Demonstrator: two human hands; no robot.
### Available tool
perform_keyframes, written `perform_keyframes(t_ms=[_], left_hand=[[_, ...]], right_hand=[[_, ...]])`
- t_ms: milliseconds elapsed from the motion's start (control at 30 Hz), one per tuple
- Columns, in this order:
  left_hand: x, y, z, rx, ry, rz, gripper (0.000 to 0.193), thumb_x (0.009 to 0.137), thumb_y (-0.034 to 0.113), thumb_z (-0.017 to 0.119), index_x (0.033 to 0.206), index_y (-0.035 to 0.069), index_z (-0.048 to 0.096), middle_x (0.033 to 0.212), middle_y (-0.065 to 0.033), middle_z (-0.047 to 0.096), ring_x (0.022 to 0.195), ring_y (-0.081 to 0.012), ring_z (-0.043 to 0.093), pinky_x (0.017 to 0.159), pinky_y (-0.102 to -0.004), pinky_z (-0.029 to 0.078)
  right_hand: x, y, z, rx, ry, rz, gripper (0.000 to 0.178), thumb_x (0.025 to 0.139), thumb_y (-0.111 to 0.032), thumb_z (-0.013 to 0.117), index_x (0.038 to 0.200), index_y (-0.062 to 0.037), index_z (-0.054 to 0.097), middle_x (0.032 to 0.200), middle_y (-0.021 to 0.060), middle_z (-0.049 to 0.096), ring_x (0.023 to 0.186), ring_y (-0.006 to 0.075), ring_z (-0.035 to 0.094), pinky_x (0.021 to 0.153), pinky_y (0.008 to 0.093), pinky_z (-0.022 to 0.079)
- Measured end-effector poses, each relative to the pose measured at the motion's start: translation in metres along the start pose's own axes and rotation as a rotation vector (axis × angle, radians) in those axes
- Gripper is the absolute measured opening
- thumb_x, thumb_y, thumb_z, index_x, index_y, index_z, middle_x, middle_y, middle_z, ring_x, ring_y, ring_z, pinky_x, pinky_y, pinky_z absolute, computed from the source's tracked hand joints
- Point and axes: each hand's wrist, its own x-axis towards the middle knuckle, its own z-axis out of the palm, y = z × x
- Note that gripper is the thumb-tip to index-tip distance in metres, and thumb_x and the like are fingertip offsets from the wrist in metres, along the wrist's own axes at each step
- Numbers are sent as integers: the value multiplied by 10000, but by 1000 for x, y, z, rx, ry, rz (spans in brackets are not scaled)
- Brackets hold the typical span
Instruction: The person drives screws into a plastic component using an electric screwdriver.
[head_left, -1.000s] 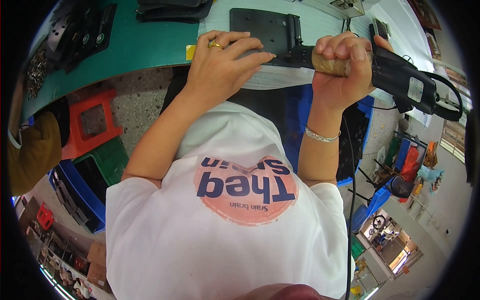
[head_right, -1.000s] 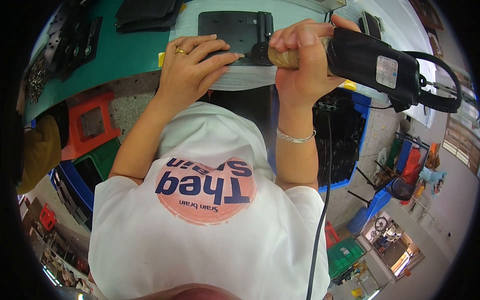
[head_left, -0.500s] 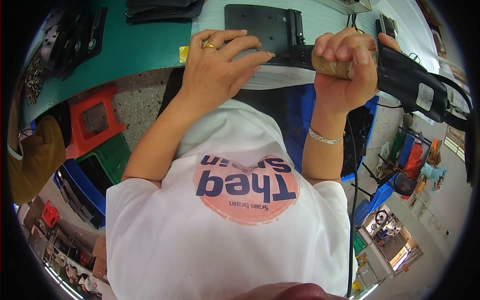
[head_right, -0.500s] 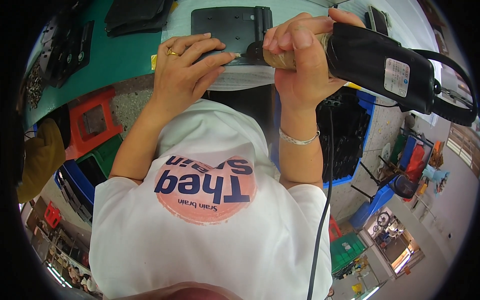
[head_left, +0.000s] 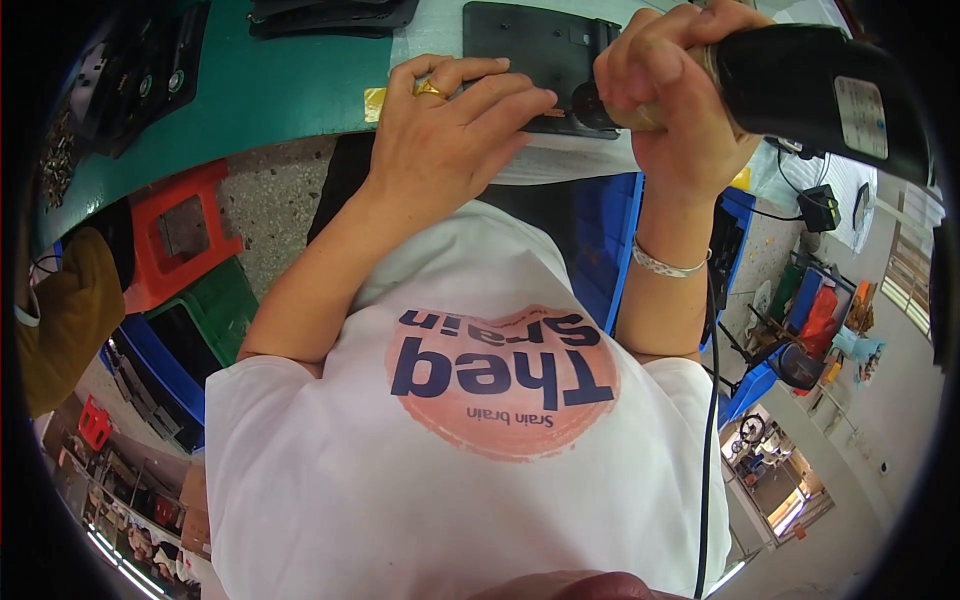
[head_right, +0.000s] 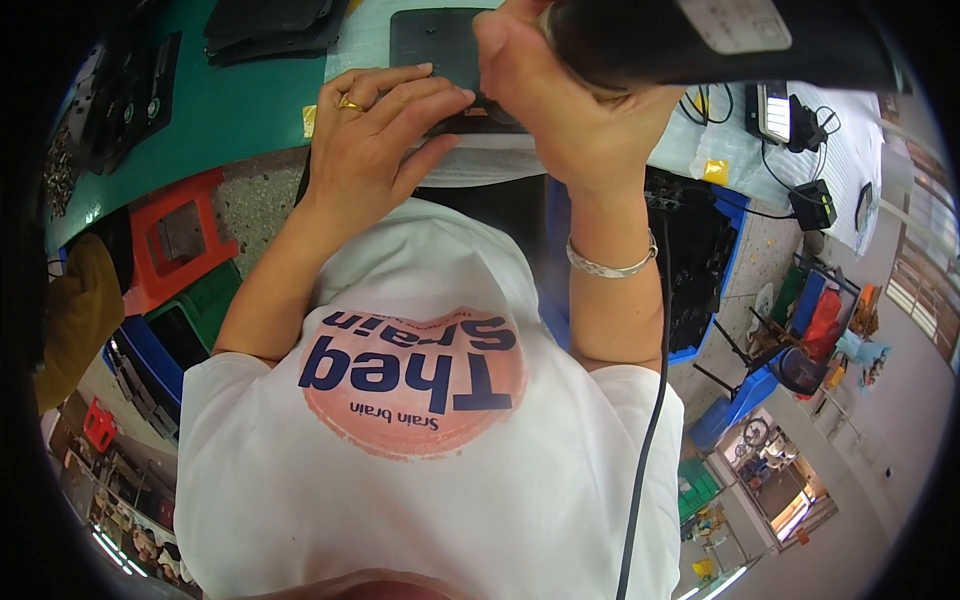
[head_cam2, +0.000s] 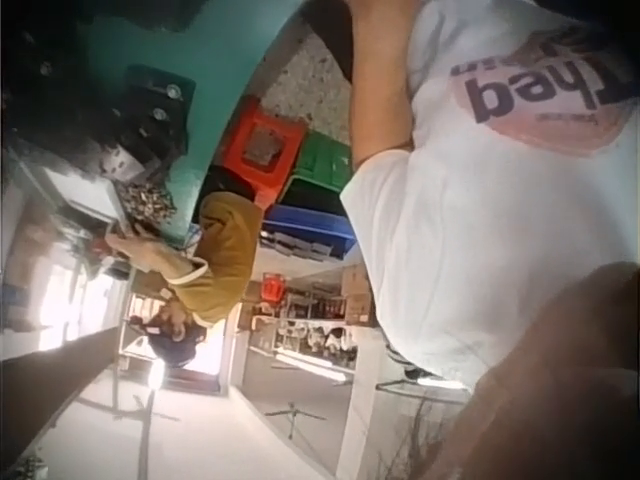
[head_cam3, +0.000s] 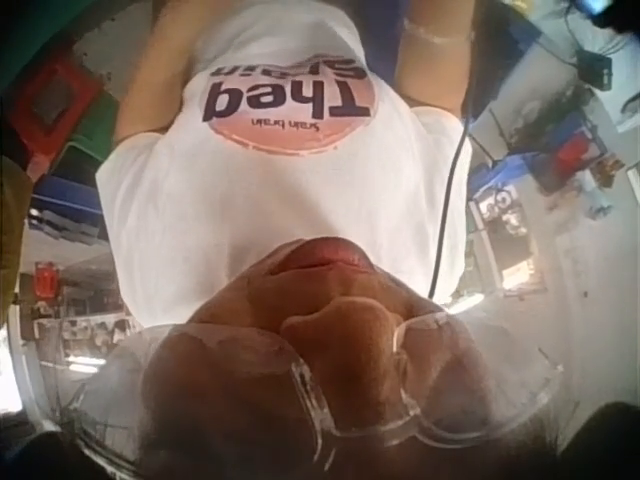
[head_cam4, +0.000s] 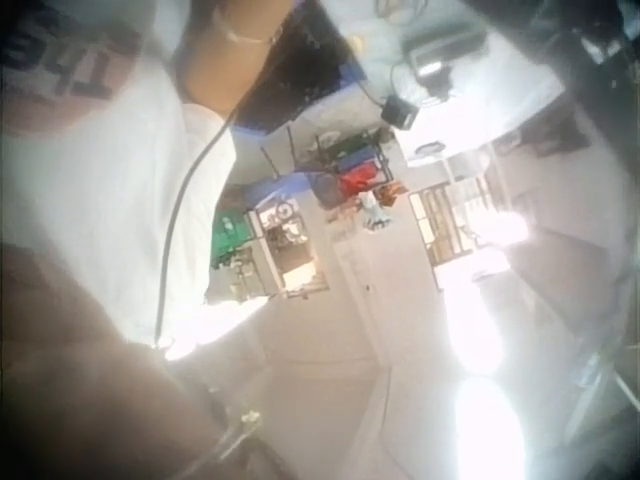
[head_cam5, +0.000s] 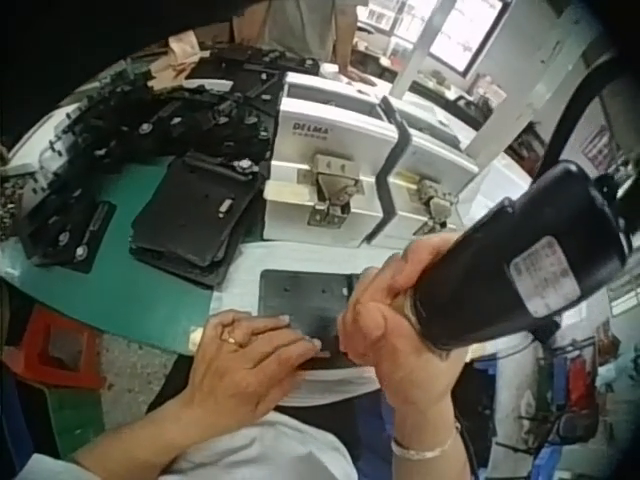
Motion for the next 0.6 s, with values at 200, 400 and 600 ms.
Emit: perform_keyframes(t_ms=[200, 400, 600], left_hand=[[0, 0, 1, -1, 4, -28, 414, 796, 206, 771, 1194, 234, 660, 1160, 84, 660, 1164, -162, 595, 989, -421, 366], [-1, -2, 1, 4, -2, -7, 401, 827, 238, 769, 1219, 212, 691, 1185, 26, 684, 1179, -198, 602, 987, -411, 367], [1, -4, 4, 37, 32, 12, 385, 827, 245, 762, 1204, 224, 689, 1175, 41, 686, 1164, -187, 605, 977, -413, 372]], right_hand=[[2, -10, 16, -199, 39, 72, 440, 845, -56, 804, 1116, -31, 457, 687, 53, 558, 547, 138, 546, 466, 242, 439], [28, -36, 63, -964, 311, 596, 697, 842, -83, 797, 1406, -36, 390, 702, 57, 591, 505, 123, 547, 428, 228, 399], [21, -42, 54, -856, 316, 539, 391, 897, -59, 723, 1177, -73, 451, 717, 53, 592, 523, 117, 550, 441, 224, 412]])
